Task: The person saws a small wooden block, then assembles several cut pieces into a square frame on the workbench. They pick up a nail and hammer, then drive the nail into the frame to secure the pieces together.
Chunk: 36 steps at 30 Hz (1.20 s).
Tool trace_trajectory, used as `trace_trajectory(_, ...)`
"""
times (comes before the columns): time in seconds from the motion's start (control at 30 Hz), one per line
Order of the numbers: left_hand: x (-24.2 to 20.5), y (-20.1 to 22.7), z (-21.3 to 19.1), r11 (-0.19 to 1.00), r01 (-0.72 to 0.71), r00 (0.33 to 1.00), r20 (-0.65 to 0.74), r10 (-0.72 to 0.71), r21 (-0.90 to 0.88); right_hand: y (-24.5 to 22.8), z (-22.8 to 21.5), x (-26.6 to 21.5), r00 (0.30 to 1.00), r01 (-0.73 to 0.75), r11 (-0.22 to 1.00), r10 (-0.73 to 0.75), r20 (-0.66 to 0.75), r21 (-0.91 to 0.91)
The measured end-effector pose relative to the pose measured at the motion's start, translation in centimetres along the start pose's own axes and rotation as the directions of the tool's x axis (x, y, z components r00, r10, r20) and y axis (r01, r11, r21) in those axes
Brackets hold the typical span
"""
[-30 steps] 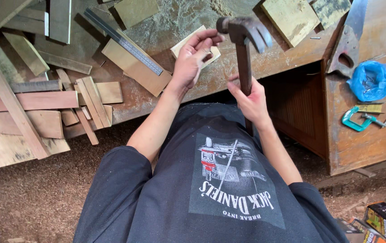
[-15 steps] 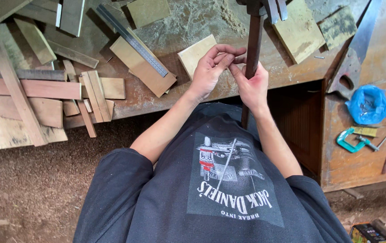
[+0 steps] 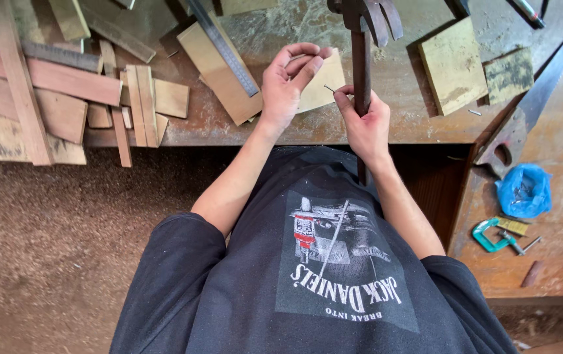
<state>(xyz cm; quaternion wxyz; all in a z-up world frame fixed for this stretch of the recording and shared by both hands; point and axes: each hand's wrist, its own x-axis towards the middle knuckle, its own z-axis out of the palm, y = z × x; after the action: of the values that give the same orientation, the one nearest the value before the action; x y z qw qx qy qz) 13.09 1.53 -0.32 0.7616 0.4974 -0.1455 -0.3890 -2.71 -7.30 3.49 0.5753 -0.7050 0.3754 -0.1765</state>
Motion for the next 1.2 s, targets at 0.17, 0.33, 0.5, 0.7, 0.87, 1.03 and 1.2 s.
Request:
trace_trajectory(0.17,-1.7,1.6,-4.1,0.966,-0.188,0.976,-0.077,0.204,0.175,-1.2,2.7,0.2,0.991,0.045,0.999,-0.047,0.129,0.024)
trace_trajectory(0.33,-3.9,1.7,-10.2,0.854,-0.017,0.934,-0.296,0.199,0.521,-2.0,5.9,0.1,0.965,0.086,0.996,-0.082,0.249,-0.005)
trace_trajectory(0.5,-4.0,-0.8,-16.0,0.698,0.069,0.921,-0.314,0.23,0.713,-2.5,8.7,-0.6,0.937,0.083,0.996,-0.069,0.343,-0.027)
trace_trajectory(0.7,-3.9,-2.3,-16.8,0.476,0.048,0.913,-0.232,0.336,0.878,-3.1,10.4,-2.0,0.915,0.092,0.992,-0.049,0.4,-0.089)
trace_trajectory(0.87,-4.9,0.4,-15.6,0.469,0.043,0.94,-0.195,0.281,0.882,-3.1,10.5,-2.3,0.921,0.11,0.99,-0.067,0.383,-0.091)
trace_trajectory(1.03,-6.5,3.2,-14.0,0.772,-0.245,0.966,0.212,0.146,0.587,-2.2,9.6,-2.1,0.951,0.072,0.997,-0.063,0.304,-0.019)
trace_trajectory(1.2,-5.4,2.9,-9.9,0.886,-0.186,0.962,0.263,0.076,0.425,-1.2,7.4,-1.9,0.97,-0.023,0.997,0.006,0.242,0.067)
